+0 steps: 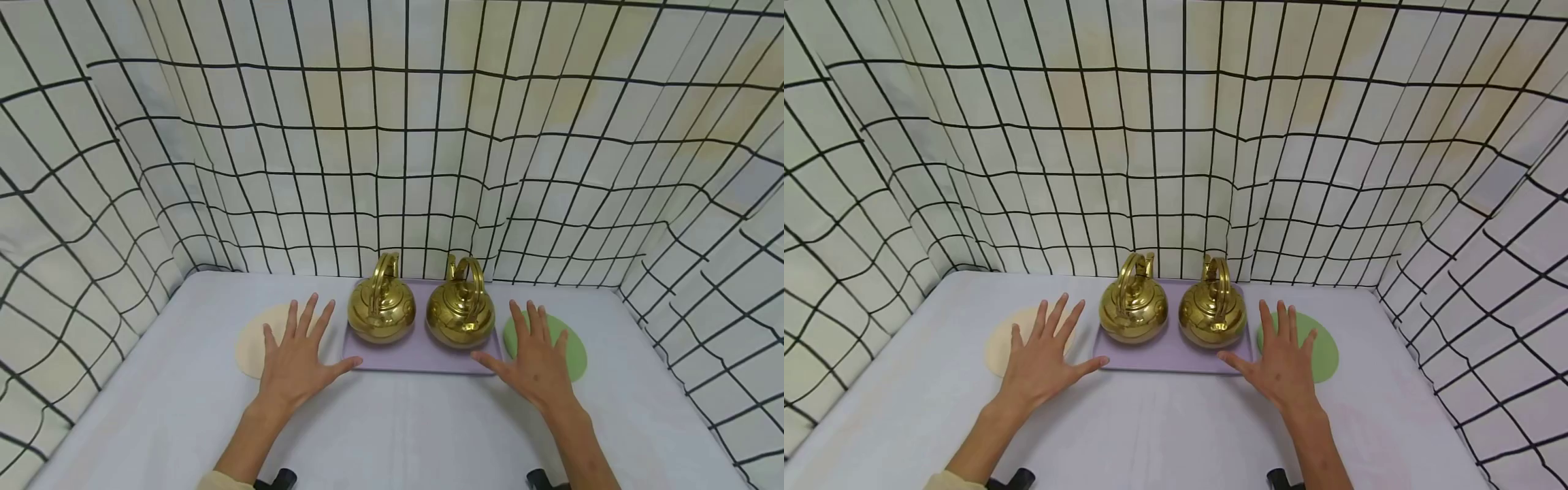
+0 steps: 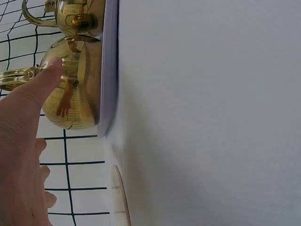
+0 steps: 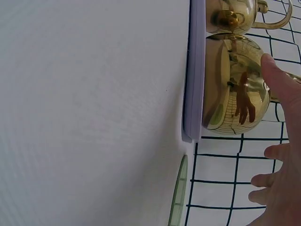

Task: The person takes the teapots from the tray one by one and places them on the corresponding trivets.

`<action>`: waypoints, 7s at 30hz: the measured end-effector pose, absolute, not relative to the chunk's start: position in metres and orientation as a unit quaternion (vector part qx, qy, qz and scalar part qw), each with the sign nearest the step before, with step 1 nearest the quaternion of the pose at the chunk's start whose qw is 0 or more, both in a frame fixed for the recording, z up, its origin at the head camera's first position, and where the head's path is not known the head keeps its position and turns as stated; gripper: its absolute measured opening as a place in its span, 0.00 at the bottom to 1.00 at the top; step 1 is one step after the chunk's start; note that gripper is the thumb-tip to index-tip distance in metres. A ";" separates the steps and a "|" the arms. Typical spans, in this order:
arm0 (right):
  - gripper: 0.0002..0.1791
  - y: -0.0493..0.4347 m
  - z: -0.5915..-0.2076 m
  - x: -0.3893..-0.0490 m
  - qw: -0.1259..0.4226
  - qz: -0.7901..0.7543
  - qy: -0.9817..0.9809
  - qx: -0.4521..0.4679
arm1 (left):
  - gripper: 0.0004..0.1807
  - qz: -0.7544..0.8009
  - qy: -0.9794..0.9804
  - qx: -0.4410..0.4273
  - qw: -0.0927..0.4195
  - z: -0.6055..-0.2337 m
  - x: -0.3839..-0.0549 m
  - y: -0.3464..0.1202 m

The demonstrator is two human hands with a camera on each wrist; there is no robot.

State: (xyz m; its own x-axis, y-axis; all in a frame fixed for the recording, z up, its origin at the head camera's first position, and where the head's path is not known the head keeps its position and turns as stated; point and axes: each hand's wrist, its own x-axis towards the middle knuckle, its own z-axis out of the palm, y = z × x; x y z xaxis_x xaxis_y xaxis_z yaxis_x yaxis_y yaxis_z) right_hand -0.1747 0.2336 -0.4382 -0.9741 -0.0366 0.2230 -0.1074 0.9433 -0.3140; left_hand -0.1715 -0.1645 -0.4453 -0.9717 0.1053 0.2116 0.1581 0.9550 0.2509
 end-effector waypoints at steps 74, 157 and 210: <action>0.18 0.209 -0.409 -0.192 0.150 0.530 -0.828 0.106 | 0.17 -0.282 -0.954 -0.082 0.068 -0.462 -0.179 -0.154; 0.23 0.197 -0.399 -0.208 0.082 0.620 -0.780 0.041 | 0.16 -0.307 -0.950 -0.047 0.040 -0.461 -0.182 -0.157; 0.24 0.214 -0.380 -0.194 0.093 0.659 -0.744 0.053 | 0.16 -0.315 -0.948 -0.042 0.031 -0.460 -0.181 -0.157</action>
State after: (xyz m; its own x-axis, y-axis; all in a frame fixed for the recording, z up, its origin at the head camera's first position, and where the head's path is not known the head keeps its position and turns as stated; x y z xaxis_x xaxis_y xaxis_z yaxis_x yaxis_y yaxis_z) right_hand -0.1942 0.2135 -0.3804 -0.9770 0.0433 0.2090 -0.2023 0.1245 -0.9714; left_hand -0.1810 -0.1571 -0.4598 -0.9946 0.0595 0.0855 0.0988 0.7985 0.5939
